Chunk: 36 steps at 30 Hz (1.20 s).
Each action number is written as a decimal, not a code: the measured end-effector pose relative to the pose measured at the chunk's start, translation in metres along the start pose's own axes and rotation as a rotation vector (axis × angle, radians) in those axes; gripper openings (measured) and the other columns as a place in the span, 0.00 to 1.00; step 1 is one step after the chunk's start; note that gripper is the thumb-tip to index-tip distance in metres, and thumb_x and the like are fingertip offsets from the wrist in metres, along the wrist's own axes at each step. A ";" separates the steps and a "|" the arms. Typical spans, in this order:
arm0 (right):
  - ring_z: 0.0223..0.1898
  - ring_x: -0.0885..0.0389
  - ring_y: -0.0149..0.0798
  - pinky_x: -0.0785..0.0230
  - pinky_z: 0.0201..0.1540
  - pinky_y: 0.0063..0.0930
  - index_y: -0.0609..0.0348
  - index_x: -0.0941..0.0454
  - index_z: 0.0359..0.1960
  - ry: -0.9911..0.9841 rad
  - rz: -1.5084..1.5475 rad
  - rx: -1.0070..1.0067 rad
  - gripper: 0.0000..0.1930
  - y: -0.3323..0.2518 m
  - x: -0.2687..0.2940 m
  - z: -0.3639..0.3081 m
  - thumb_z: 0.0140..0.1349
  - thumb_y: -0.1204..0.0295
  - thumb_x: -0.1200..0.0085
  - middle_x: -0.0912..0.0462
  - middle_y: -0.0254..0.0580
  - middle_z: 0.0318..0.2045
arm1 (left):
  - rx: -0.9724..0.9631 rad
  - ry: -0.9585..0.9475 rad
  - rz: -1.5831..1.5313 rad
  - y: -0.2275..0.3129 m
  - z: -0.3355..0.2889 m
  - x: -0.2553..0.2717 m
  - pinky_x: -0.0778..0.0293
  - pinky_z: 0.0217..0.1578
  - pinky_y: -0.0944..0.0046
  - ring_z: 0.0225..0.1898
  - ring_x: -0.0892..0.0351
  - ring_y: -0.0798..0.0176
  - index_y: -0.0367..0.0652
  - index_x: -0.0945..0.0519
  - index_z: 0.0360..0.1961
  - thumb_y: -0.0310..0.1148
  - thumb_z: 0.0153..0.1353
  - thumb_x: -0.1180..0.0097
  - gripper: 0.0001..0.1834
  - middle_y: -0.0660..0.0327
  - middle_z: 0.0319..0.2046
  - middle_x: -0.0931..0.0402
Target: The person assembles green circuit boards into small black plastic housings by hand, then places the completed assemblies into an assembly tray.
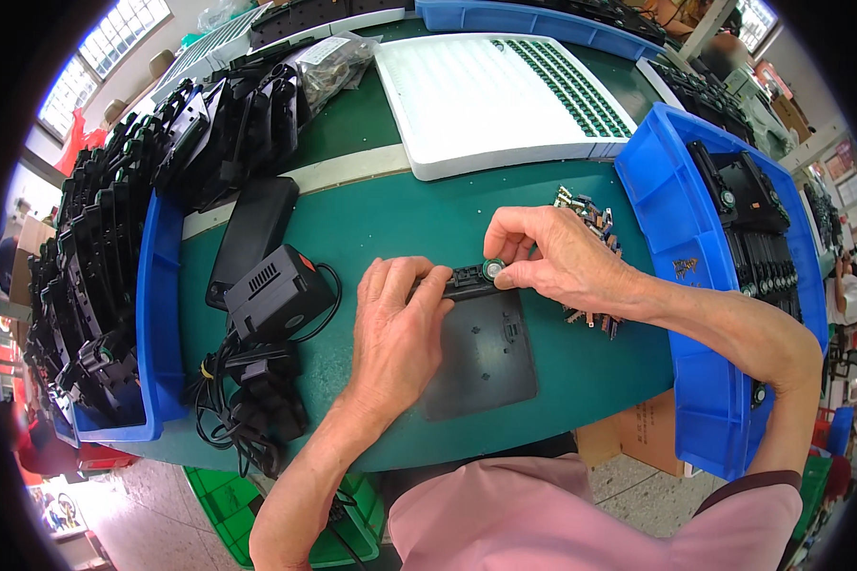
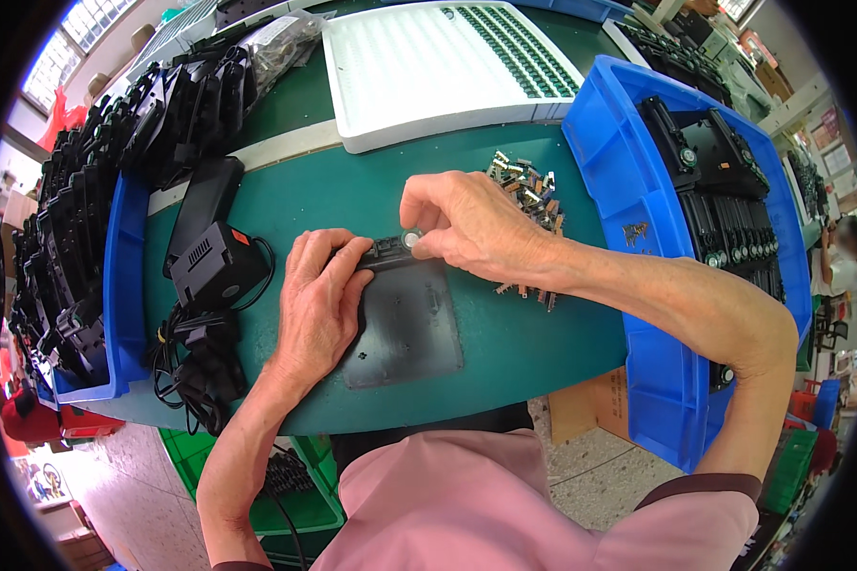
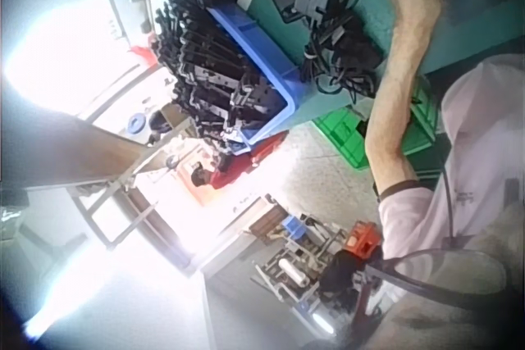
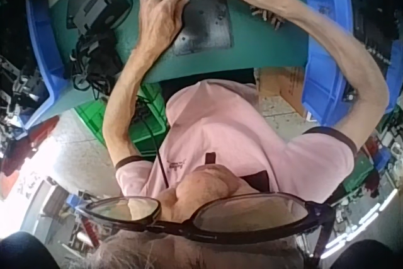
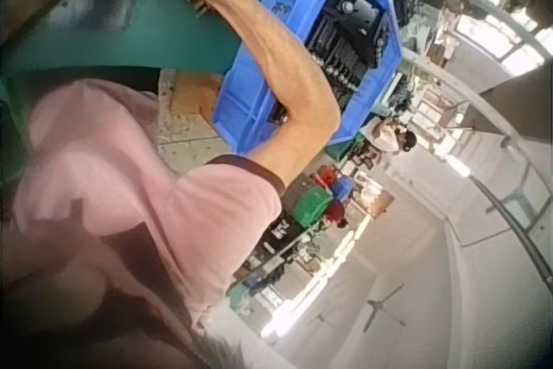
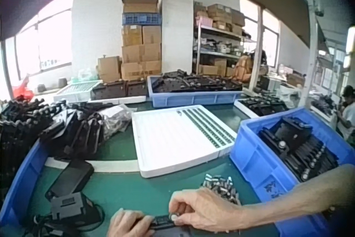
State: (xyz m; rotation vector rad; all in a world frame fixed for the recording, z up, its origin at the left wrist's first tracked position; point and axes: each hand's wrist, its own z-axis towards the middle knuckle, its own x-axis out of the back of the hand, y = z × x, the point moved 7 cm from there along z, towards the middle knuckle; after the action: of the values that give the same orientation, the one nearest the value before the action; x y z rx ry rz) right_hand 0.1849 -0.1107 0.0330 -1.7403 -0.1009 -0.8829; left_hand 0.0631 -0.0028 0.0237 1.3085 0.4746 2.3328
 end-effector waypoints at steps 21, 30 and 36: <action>0.37 0.21 0.53 0.29 0.40 0.45 0.65 0.21 0.32 -0.015 -0.327 0.283 0.06 -0.020 0.004 -0.003 0.51 0.81 0.43 0.22 0.51 0.29 | 0.009 -0.031 0.010 0.001 0.001 -0.001 0.28 0.47 0.54 0.44 0.28 0.48 0.34 0.20 0.45 0.21 0.56 0.39 0.14 0.53 0.42 0.26; 0.37 0.21 0.52 0.29 0.41 0.44 0.63 0.20 0.34 -0.017 -0.390 0.392 0.07 -0.023 0.001 -0.005 0.51 0.82 0.41 0.21 0.49 0.31 | 0.007 -0.033 0.020 0.001 0.000 -0.001 0.29 0.47 0.54 0.44 0.28 0.48 0.35 0.20 0.45 0.21 0.56 0.40 0.14 0.53 0.42 0.26; 0.37 0.20 0.51 0.29 0.40 0.43 0.63 0.20 0.33 -0.018 -0.383 0.357 0.07 -0.022 0.001 -0.005 0.51 0.82 0.41 0.22 0.48 0.30 | 0.011 -0.036 0.024 0.001 0.000 -0.001 0.29 0.47 0.54 0.45 0.28 0.48 0.35 0.20 0.45 0.21 0.56 0.40 0.14 0.53 0.43 0.25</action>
State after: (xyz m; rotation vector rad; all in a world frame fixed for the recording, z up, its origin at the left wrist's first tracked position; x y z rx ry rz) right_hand 0.1725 -0.1068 0.0511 -1.4132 -0.5846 -1.0513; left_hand 0.0637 -0.0040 0.0234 1.3657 0.4630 2.3250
